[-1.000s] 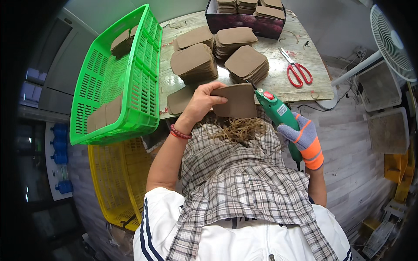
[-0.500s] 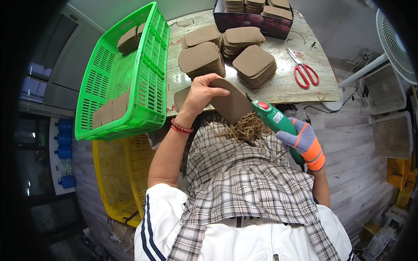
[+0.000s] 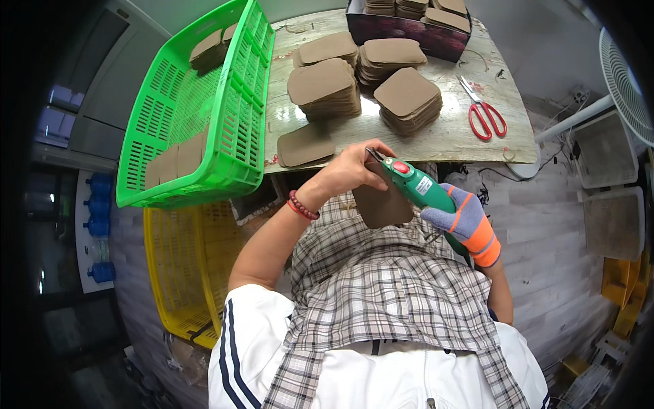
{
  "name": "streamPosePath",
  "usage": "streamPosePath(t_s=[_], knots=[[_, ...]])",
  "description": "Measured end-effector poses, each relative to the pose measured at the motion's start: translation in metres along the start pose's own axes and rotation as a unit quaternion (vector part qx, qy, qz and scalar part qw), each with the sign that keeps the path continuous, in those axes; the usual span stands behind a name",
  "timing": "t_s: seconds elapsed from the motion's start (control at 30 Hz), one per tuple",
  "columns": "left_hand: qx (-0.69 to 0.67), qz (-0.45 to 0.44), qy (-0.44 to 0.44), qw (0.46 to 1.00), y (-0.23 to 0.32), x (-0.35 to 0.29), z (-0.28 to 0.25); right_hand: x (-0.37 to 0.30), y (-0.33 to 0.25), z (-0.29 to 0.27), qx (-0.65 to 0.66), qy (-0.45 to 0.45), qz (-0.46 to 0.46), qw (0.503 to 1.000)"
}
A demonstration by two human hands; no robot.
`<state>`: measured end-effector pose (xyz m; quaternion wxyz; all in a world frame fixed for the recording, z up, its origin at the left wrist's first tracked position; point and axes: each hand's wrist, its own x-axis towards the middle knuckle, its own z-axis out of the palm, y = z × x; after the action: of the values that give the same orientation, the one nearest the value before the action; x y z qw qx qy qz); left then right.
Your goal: The person uses a rotary tool to smooth the edges of stacked brown cardboard pieces. They pick up each piece from a green basket, run the tool along the edges, and place the finished pieces on the table.
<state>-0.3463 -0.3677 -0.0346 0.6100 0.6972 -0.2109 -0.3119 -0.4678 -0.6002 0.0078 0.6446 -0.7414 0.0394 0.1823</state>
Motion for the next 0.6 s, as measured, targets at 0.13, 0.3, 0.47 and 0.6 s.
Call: streamPosePath(t_s=[0.13, 0.3, 0.47, 0.6], knots=[[-0.123, 0.044, 0.221, 0.966, -0.008, -0.032, -0.023, -0.002, 0.008, -0.002, -0.012, 0.041, -0.020, 0.999], [-0.108, 0.069, 0.498, 0.858, -0.071, -0.050, -0.095, 0.001, 0.020, -0.013, 0.030, 0.075, 0.003, 0.997], [0.386, 0.038, 0.573, 0.722, -0.084, -0.035, -0.090, -0.003, 0.019, -0.018, 0.018, 0.101, 0.005, 0.995], [0.497, 0.144, 0.519, 0.680, -0.026, -0.012, -0.038, -0.004, 0.032, -0.025, 0.018, 0.144, -0.004, 0.989]])
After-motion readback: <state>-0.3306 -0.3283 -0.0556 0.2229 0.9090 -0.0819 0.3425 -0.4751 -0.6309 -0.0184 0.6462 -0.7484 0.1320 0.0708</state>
